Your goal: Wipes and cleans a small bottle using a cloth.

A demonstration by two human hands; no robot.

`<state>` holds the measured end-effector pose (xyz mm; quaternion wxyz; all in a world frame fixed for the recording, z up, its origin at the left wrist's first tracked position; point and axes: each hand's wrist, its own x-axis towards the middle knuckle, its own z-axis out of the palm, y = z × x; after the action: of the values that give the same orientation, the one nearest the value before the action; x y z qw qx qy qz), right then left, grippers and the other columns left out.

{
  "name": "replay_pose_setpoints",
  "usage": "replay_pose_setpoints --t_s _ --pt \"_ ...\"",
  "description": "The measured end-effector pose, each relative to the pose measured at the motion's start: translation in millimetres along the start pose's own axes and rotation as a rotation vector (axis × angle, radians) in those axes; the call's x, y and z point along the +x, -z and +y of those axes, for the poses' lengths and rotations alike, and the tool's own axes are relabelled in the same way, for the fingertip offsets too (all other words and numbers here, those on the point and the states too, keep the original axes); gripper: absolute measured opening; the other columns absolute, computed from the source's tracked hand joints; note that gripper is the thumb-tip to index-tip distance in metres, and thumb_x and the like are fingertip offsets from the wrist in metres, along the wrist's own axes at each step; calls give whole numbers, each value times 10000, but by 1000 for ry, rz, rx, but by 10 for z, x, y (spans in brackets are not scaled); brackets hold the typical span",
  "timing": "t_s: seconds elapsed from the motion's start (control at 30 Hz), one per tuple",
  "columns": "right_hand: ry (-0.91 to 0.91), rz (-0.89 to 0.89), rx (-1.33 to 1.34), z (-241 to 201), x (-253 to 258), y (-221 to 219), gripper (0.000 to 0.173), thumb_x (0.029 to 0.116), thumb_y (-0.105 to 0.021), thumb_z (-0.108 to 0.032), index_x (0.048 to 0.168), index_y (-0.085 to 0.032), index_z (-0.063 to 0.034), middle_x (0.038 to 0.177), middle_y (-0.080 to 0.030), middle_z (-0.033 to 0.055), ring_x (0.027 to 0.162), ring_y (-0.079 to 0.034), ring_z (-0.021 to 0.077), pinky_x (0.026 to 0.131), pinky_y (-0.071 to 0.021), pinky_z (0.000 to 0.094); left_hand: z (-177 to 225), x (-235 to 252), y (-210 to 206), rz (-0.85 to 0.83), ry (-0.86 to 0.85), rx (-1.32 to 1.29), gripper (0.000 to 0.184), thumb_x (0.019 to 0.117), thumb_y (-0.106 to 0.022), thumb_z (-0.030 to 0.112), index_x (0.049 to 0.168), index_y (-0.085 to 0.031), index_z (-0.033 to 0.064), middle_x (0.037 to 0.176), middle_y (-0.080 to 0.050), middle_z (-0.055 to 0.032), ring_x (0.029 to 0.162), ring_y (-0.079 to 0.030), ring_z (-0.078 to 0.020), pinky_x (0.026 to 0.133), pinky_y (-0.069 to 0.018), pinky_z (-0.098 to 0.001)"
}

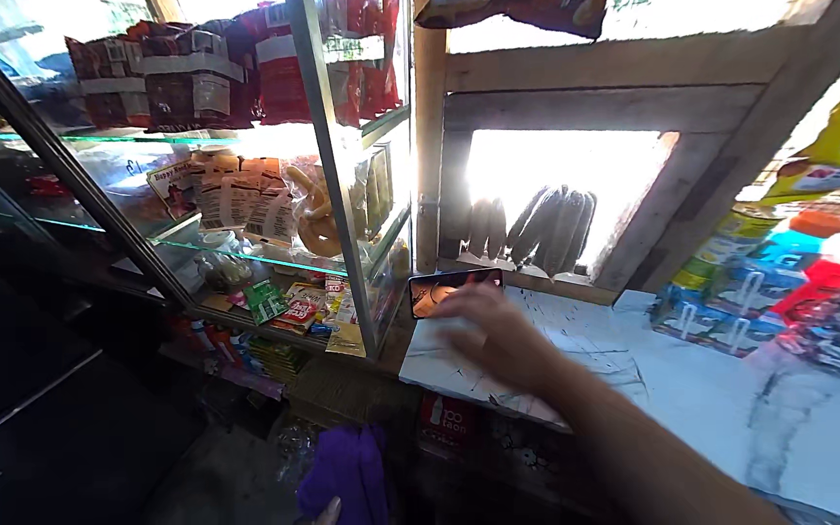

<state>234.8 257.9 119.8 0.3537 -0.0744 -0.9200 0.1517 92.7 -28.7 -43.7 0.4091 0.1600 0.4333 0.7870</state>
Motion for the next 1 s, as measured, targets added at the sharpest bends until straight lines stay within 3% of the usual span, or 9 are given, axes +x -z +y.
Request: replay_pose_setpoints --t_s 0.17,0.27,0.37,0.43,0.53,0.63,0.83,0.93,1.0 --pt "50 -134 298 -798 -676 -791 562 909 -726 -436 1423 -604 -242 1583 -401 226 1453 -391 439 1127 -407 609 88 66 -525 -98 -9 38 180 995 -597 317 1043 -718 193 947 -784 19 902 -737 -63 862 -606 -279" --pt "-66 0 339 -761 -911 -1141 760 840 -766 -526 1493 -497 -247 1609 -284 307 1473 -340 464 1134 -419 566 45 44 -787 -146 -39 30 354 958 -587 561 1052 -693 236 979 -773 64 950 -720 -31 890 -590 -254" --pt "-126 116 507 -564 -969 -1188 724 849 -799 -443 1454 -526 -154 1501 -461 248 1377 -501 304 1080 -496 432 -165 56 -830 -195 -65 9 405 876 -579 689 999 -738 338 984 -767 123 965 -703 11 893 -577 -235" --pt "-139 198 605 -489 -1029 -1215 558 929 -739 -334 1410 -560 -114 1376 -574 192 1282 -569 208 1058 -504 359 -317 70 -733 -327 -41 -14 463 935 -494 672 1159 -708 327 1131 -754 98 1085 -685 -29 966 -559 -287" --pt "-113 349 589 -479 -1158 -1371 468 994 -657 -343 1406 -519 -170 1368 -553 126 1295 -538 148 1086 -470 310 -387 79 -732 -304 15 -41 468 1069 -316 538 1161 -703 290 1086 -769 58 997 -720 -60 848 -604 -281" --pt "-56 435 501 -523 -1254 -1500 448 1018 -601 -410 1418 -469 -260 1471 -456 66 1391 -451 141 1143 -421 321 -292 117 -816 -153 54 -93 599 1107 -128 409 1080 -696 224 1009 -774 34 977 -723 -66 882 -602 -297" --pt "105 339 359 -504 -1386 -1530 462 963 -673 -420 1372 -509 -284 1514 -413 163 1470 -367 328 1202 -353 495 -256 194 -818 -62 72 -130 591 1110 -151 411 1057 -694 184 982 -765 13 964 -717 -73 871 -594 -292" --pt "-1 250 446 -481 -1340 -1396 709 845 -802 -453 1442 -475 -254 1543 -390 235 1457 -398 324 1170 -410 451 -312 76 -816 -147 58 -68 517 1104 -212 366 1002 -708 263 978 -766 64 957 -709 -32 872 -587 -259" --pt "-66 256 539 -438 -1285 -1304 718 814 -838 -378 1420 -518 -164 1424 -521 213 1338 -527 249 1087 -485 373 -338 25 -831 -178 84 -6 531 1106 -178 353 969 -686 284 960 -773 93 947 -714 -16 870 -591 -250"
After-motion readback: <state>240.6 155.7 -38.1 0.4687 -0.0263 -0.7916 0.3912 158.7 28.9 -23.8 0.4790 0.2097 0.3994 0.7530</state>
